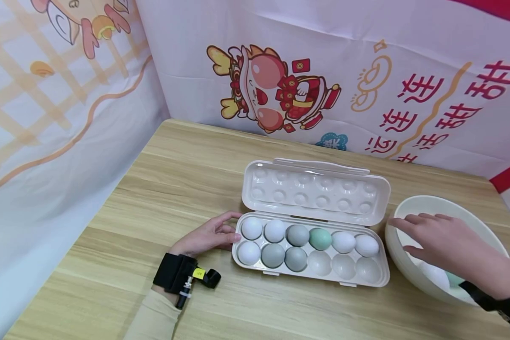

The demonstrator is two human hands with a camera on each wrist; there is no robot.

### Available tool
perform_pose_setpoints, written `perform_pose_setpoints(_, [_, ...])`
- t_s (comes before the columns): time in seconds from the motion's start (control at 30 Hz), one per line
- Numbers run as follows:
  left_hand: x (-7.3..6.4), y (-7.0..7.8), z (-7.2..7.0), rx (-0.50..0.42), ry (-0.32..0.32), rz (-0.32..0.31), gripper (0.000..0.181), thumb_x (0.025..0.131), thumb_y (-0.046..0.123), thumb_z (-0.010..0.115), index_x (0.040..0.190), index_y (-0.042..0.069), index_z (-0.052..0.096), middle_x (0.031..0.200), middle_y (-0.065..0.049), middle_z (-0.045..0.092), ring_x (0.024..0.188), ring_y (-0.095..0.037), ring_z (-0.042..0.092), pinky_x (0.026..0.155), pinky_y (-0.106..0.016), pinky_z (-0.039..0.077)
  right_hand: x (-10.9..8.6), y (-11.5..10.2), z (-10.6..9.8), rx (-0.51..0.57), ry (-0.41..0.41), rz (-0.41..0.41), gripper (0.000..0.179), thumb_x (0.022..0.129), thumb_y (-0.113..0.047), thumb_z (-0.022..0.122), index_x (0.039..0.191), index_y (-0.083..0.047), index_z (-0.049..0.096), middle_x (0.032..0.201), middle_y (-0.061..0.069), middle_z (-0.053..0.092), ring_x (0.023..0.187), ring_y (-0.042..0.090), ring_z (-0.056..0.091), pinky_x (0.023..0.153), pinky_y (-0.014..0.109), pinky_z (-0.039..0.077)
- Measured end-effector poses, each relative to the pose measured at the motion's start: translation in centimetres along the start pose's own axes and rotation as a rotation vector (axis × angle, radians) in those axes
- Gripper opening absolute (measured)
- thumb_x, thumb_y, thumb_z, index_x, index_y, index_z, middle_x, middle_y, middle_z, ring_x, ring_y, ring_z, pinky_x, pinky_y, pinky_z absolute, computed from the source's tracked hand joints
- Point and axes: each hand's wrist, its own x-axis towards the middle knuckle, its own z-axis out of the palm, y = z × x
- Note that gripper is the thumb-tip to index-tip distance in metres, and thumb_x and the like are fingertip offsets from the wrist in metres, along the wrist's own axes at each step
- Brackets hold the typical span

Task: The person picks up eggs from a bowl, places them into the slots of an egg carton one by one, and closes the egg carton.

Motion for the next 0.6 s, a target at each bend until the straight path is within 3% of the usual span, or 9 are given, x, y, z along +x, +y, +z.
perform_pose_setpoints(0.17, [0.0,0.1,0.0,-0.003,-0.002,0.0,0.053,0.088,0.011,0.06,0.135,0.005,0.035,0.102,-0.018,0.062,0.092,-0.023,0.061,0.082,-0.036,0.054,-0.6,1.2,0.8,0.037,-0.118,0.086,0.062,0.059,-0.029,0.083,0.111,-0.006,0.059,0.09,0.018,0.068,0.073,0.032,0.062,0.061,0.05,0.053])
perform_pose_setpoints(0.33, [-0.1,0.2,0.1,-0.002,-0.002,-0.004,0.053,0.088,0.011,0.06,0.135,0.006,0.035,0.103,-0.019,0.062,0.093,-0.024,0.061,0.082,-0.037,0.054,-1.1,2.7,1.7,0.035,-0.166,0.117,0.062,0.056,-0.033,0.083,0.107,-0.006,0.06,0.087,0.017,0.069,0.074,0.031,0.063,0.062,0.049,0.054])
perform_pose_setpoints(0.47, [0.0,0.2,0.1,0.001,0.0,-0.007,0.053,0.088,0.011,0.06,0.135,0.005,0.035,0.104,-0.02,0.062,0.093,-0.024,0.061,0.082,-0.037,0.054,-1.1,3.6,2.3,0.062,-0.287,0.184,0.064,0.057,-0.038,0.082,0.108,-0.005,0.06,0.09,0.019,0.068,0.08,0.034,0.062,0.065,0.051,0.053])
perform_pose_setpoints(0.6, [0.0,0.1,0.1,0.0,-0.001,-0.008,0.053,0.088,0.01,0.06,0.135,0.005,0.035,0.103,-0.019,0.062,0.092,-0.023,0.062,0.081,-0.037,0.054,-1.2,4.5,2.6,0.11,-0.36,0.217,0.061,0.059,-0.038,0.081,0.106,-0.005,0.06,0.09,0.017,0.067,0.078,0.031,0.061,0.059,0.051,0.051])
